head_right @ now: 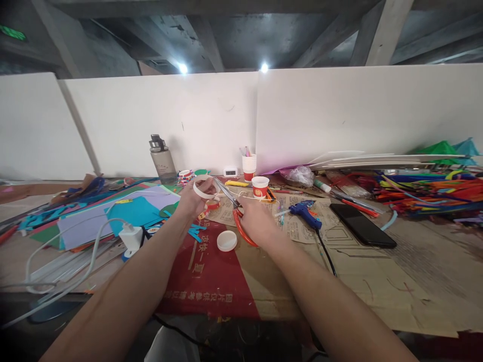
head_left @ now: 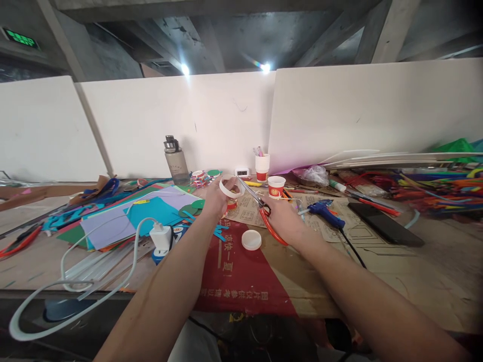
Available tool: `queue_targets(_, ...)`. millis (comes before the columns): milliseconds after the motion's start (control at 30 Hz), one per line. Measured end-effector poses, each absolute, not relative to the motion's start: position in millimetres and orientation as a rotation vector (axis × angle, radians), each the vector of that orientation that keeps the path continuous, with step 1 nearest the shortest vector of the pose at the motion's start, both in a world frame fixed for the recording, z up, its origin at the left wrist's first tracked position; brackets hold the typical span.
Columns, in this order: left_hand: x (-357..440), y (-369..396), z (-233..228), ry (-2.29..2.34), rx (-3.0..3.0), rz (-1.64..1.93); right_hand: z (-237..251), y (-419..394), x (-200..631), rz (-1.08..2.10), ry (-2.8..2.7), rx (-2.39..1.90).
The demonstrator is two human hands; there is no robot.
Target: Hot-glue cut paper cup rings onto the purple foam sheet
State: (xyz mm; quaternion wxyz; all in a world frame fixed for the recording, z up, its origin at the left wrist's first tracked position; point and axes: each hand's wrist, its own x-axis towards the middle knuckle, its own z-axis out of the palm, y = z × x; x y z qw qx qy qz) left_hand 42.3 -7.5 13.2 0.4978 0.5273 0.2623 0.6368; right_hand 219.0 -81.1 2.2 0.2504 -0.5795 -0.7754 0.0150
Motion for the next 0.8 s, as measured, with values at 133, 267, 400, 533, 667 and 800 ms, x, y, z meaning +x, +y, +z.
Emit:
queue_targets(133, 42.4, -5.8, 10.6, 0.603, 1.33, 1.501, 3.4, -83.0, 219.0, 0.014, -2.13, -1.522)
queue_targets(267, 44.3, -5.2, 8.6, 0.629, 1.329, 1.424, 3.1, -82.6, 218.7, -0.009, -2.111, -1.583)
queue_targets(400, 44.6, -5.4, 9.4, 0.619, 1.317, 1.415, 2.3, -81.1, 218.2, -0.004, -2.111, -1.613)
queue_targets(533, 42.5, -2.9, 9.6, 0.563, 1.359, 1.385, 2.4, -80.6, 218.4, 0.002, -2.124, -1.606)
queue_targets(667, 40.6, -0.3, 9.5, 0.562, 1.366, 1.359, 1.3, -80.2, 218.6, 0.012, -2.12, -1.624)
queue_targets(800, 39.7, -1.0, 10.4, 0.6, 1.307, 1.37, -0.5, -78.5, 218.9, 0.002, -2.111, -1.649)
